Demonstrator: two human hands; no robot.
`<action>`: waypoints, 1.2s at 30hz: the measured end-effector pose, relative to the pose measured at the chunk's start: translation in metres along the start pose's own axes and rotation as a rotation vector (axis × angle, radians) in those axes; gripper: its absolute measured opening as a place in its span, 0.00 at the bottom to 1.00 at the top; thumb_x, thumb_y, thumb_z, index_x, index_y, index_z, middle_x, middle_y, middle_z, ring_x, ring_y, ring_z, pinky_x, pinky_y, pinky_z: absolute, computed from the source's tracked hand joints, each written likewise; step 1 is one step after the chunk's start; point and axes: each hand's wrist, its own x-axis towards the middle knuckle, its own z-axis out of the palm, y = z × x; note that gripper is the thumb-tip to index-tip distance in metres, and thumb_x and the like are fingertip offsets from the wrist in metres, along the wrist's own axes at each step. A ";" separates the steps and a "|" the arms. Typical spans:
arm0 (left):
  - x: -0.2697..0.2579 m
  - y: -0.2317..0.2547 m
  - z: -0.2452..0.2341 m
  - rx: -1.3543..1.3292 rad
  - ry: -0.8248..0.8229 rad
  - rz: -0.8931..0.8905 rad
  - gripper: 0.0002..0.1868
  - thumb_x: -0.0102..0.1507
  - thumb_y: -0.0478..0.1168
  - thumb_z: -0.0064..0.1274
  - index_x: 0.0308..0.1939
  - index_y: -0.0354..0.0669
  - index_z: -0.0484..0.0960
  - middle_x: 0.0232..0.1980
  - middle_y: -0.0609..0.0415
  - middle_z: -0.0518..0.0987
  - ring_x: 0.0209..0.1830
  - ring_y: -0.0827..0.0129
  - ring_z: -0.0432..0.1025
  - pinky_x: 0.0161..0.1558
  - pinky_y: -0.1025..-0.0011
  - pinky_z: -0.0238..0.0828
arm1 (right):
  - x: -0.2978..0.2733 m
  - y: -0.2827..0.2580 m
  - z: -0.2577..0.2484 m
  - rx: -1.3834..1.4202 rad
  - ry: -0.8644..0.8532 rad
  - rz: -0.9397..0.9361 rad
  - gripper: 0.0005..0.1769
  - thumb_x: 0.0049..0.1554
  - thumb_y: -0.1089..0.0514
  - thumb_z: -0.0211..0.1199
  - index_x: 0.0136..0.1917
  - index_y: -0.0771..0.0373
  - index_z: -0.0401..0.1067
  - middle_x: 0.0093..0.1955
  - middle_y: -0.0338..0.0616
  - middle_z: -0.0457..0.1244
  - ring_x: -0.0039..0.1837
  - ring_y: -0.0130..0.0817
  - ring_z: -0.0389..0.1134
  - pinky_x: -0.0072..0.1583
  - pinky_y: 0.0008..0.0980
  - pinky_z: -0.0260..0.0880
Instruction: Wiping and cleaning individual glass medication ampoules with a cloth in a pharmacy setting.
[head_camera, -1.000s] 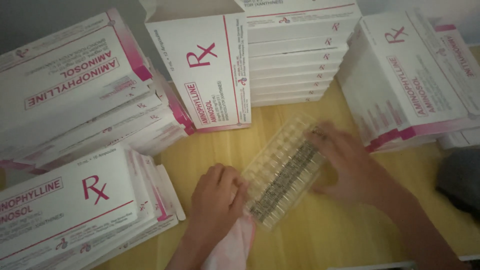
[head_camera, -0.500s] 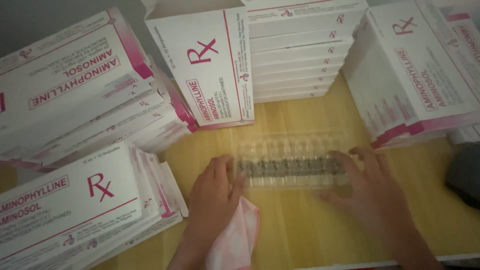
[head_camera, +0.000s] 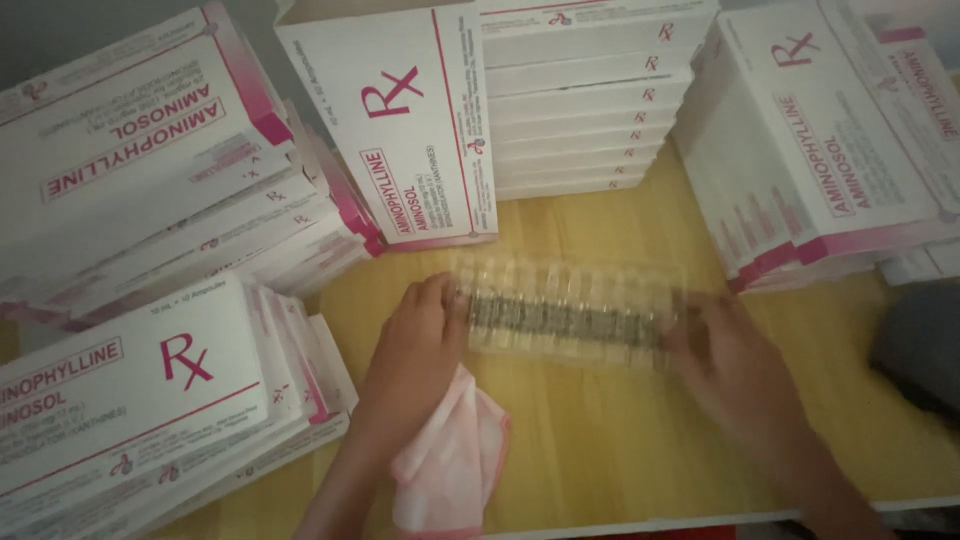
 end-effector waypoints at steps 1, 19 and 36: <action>0.002 0.001 0.000 -0.021 0.011 -0.007 0.20 0.70 0.45 0.43 0.61 0.37 0.73 0.55 0.39 0.77 0.55 0.44 0.73 0.56 0.53 0.68 | 0.006 -0.001 0.000 0.057 -0.022 0.045 0.21 0.59 0.50 0.63 0.61 0.63 0.70 0.53 0.54 0.68 0.51 0.47 0.71 0.52 0.44 0.71; 0.020 -0.037 0.033 -0.533 0.060 -0.055 0.21 0.64 0.39 0.55 0.60 0.37 0.77 0.48 0.50 0.84 0.46 0.69 0.81 0.47 0.71 0.78 | 0.055 0.042 0.033 0.402 0.063 0.007 0.12 0.68 0.60 0.51 0.60 0.67 0.54 0.49 0.53 0.60 0.51 0.42 0.64 0.55 0.41 0.64; 0.015 -0.026 0.046 -0.422 0.210 -0.088 0.24 0.66 0.41 0.54 0.66 0.46 0.74 0.44 0.51 0.87 0.32 0.70 0.80 0.37 0.72 0.75 | 0.072 0.063 0.049 0.670 0.004 0.011 0.17 0.68 0.58 0.53 0.67 0.67 0.58 0.61 0.46 0.62 0.62 0.31 0.64 0.61 0.31 0.66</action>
